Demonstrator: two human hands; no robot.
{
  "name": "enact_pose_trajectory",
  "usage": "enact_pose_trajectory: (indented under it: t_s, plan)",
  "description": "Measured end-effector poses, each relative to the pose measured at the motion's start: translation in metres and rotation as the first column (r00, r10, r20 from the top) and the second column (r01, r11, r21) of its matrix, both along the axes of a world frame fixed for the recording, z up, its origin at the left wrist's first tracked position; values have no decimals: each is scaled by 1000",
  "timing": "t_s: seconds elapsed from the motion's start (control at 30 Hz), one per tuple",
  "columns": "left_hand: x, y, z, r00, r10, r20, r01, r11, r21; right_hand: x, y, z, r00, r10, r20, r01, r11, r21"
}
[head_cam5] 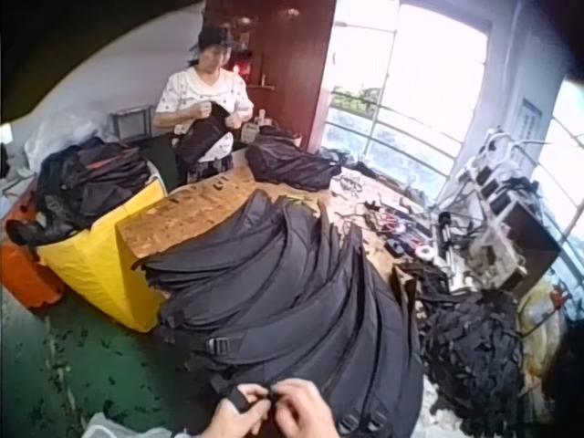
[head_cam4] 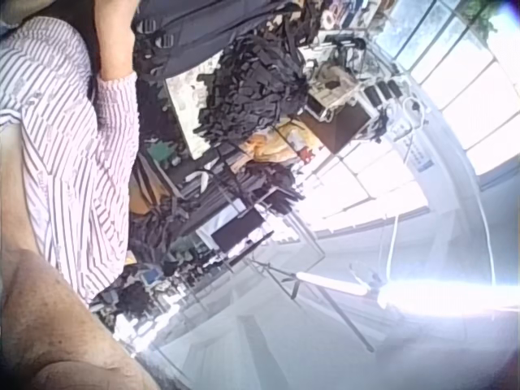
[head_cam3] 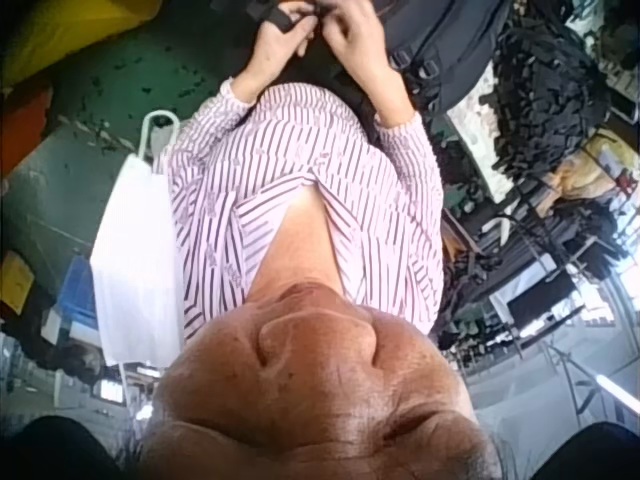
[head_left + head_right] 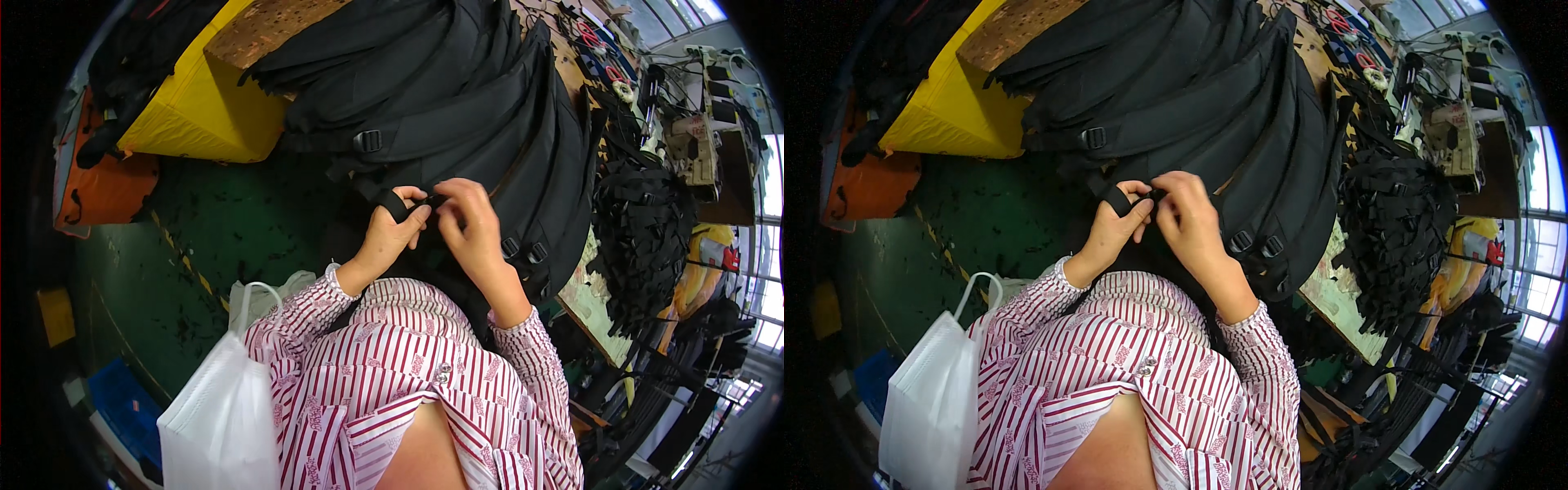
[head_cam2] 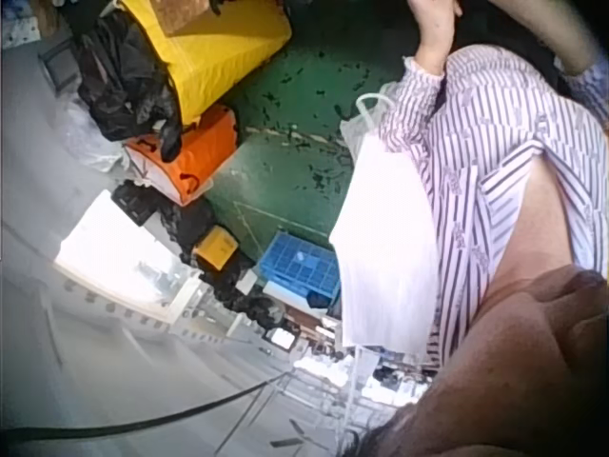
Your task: The person threads nylon webbing through plastic buckles on black backpack straps, pulling the webbing tight and stacking the finished straps on a workbench.
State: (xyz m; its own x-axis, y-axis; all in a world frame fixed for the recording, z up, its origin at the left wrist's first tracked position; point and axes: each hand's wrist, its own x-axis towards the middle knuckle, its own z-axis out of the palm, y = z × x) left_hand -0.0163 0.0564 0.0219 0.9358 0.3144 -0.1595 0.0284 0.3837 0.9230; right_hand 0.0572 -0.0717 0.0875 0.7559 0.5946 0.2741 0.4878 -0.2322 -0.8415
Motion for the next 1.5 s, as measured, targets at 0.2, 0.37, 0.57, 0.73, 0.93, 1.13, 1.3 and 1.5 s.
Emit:
enact_pose_trajectory:
  t_s: [0.2, 0.37, 0.57, 0.73, 0.93, 1.13, 1.3, 1.5]
  plan:
    - [2, 6, 7, 991, -108, -84, 100, 990, -98, -8, -22, -18, 977, -213, -34, 207, 970, -125]
    - [3, 4, 8, 990, -100, -100, 81, 980, -183, -18, -25, -33, 981, -167, 100, 185, 960, -211]
    - [2, 0, 13, 990, -77, -121, 40, 959, -281, -25, -17, -45, 972, -230, 43, 234, 947, -221]
    - [3, -2, 9, 989, -102, -108, 65, 951, -301, -26, -9, -52, 953, -287, 97, 302, 922, -243]
    - [2, -4, 7, 985, -153, -75, 143, 981, -131, -21, -6, -51, 931, -284, 229, 338, 908, -246]
    - [10, 1, -14, 989, 98, -114, -62, 956, 285, 7, -24, -36, 772, -114, 625, 364, 886, -288]
    - [16, -5, -9, 999, 43, -26, -34, 955, 295, 14, -35, -33, 749, -74, 658, 359, 881, -309]
    - [8, -7, -17, 1000, -10, 1, 9, 929, 369, 12, -40, -42, 790, -79, 608, 340, 881, -328]
